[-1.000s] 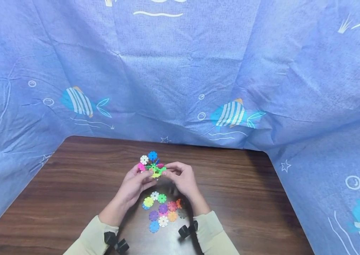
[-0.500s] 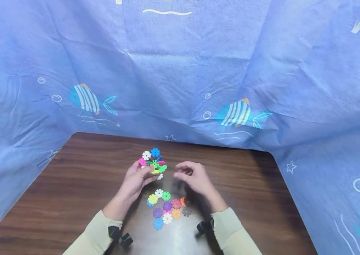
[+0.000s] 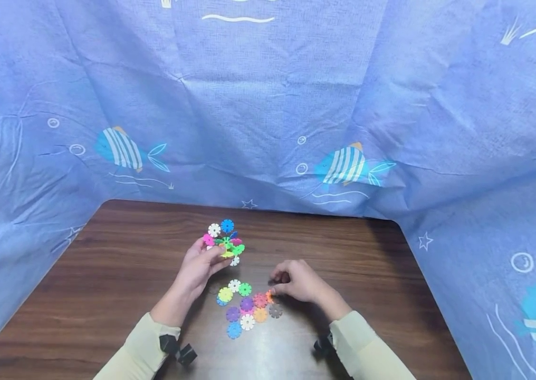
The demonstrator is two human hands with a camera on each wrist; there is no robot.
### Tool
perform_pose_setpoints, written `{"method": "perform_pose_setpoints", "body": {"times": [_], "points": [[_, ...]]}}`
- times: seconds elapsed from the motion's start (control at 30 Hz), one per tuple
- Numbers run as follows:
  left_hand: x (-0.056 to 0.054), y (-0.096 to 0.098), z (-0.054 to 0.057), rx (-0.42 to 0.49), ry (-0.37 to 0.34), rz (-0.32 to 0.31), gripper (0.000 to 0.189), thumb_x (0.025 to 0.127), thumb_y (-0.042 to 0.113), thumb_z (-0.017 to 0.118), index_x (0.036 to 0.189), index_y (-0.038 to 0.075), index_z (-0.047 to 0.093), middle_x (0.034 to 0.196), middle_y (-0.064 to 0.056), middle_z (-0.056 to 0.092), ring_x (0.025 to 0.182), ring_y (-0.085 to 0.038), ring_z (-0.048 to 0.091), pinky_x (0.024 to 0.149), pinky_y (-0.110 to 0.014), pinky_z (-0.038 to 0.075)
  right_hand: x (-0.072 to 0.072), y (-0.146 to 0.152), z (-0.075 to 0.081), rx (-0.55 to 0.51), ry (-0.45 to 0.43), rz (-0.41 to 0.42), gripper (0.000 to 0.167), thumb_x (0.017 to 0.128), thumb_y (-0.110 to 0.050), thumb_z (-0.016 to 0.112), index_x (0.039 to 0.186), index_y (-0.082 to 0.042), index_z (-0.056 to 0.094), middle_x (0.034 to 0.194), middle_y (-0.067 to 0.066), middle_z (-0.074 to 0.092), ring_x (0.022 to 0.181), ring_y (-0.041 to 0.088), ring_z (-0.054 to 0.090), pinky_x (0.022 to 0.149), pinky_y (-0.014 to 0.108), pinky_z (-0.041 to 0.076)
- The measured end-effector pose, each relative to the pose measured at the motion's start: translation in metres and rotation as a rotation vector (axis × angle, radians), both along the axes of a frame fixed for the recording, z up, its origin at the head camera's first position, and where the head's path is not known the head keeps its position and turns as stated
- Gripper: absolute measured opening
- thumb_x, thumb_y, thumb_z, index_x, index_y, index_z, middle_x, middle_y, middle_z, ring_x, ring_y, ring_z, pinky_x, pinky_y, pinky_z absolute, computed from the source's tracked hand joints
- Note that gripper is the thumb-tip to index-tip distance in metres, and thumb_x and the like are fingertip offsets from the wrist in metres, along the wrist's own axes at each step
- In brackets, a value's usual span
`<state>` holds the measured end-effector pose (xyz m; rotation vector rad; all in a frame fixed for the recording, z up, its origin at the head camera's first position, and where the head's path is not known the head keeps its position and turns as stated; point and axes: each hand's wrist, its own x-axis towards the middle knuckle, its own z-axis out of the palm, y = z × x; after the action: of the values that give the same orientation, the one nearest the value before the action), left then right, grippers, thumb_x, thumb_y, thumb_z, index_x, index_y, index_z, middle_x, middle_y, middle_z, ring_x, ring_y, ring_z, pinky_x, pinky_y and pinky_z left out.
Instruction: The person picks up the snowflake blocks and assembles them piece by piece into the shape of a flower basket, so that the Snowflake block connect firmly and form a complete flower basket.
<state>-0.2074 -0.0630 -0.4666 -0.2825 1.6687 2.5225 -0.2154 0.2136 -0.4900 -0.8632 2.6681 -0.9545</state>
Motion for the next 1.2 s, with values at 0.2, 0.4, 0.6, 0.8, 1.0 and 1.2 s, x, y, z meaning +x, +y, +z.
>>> {"method": "perform_pose_setpoints", "body": {"times": [0.2, 0.4, 0.6, 0.8, 1.0, 1.2], "points": [[-0.001, 0.001, 0.002, -0.004, 0.009, -0.005, 0.037, 0.092, -0.004, 0.060, 0.125, 0.004, 0.045, 0.091, -0.002, 0.063, 0.077, -0.013, 0.063, 0.087, -0.042, 0.062, 0.005, 0.010, -0.007, 0.107, 0.057, 0.018, 0.025, 0.082, -0.029, 0.087, 0.102, -0.018, 0.079, 0.094, -0.009, 0.072, 0.086, 0.007, 0.064, 0.077, 0.028, 0.054], [0.001, 0.001, 0.004, -0.012, 0.008, -0.013, 0.047, 0.091, -0.006, 0.060, 0.135, 0.001, 0.044, 0.093, -0.004, 0.063, 0.077, -0.013, 0.064, 0.090, -0.046, 0.061, 0.005, 0.013, -0.015, 0.116, 0.060, -0.006, 0.017, 0.080, -0.030, 0.088, 0.094, -0.022, 0.080, 0.091, -0.014, 0.068, 0.086, 0.005, 0.063, 0.080, 0.028, 0.054], [0.003, 0.002, 0.001, -0.028, 0.012, -0.021, 0.050, 0.091, -0.006, 0.061, 0.137, -0.001, 0.043, 0.094, -0.004, 0.063, 0.076, -0.013, 0.063, 0.089, -0.045, 0.062, 0.001, 0.012, -0.015, 0.031, 0.019, -0.054, 0.015, 0.081, -0.025, 0.088, 0.082, -0.025, 0.073, 0.078, -0.017, 0.066, 0.072, 0.003, 0.059, 0.067, 0.024, 0.051], [0.003, 0.002, 0.000, -0.031, 0.017, -0.028, 0.050, 0.090, -0.006, 0.062, 0.136, -0.002, 0.043, 0.095, -0.004, 0.065, 0.078, -0.012, 0.064, 0.091, -0.047, 0.061, -0.011, 0.001, 0.001, -0.260, -0.012, -0.167, 0.013, 0.087, -0.016, 0.082, 0.097, -0.015, 0.074, 0.078, -0.006, 0.072, 0.065, 0.012, 0.064, 0.059, 0.025, 0.054], [0.006, 0.005, -0.001, -0.033, 0.014, -0.046, 0.051, 0.091, -0.004, 0.061, 0.138, -0.001, 0.043, 0.095, -0.003, 0.064, 0.080, -0.011, 0.062, 0.084, -0.039, 0.062, -0.022, -0.021, 0.022, -0.543, 0.006, -0.220, 0.022, 0.091, -0.011, 0.078, 0.113, -0.008, 0.076, 0.089, 0.011, 0.077, 0.075, 0.020, 0.069, 0.065, 0.025, 0.056], [0.005, 0.003, 0.000, -0.025, 0.019, -0.055, 0.050, 0.090, -0.006, 0.059, 0.138, -0.001, 0.045, 0.095, -0.003, 0.064, 0.079, -0.011, 0.062, 0.084, -0.041, 0.062, -0.026, -0.045, 0.027, -0.663, -0.072, -0.237, 0.027, 0.092, -0.004, 0.075, 0.117, 0.005, 0.073, 0.092, 0.020, 0.075, 0.080, 0.016, 0.071, 0.069, 0.023, 0.058]]}}
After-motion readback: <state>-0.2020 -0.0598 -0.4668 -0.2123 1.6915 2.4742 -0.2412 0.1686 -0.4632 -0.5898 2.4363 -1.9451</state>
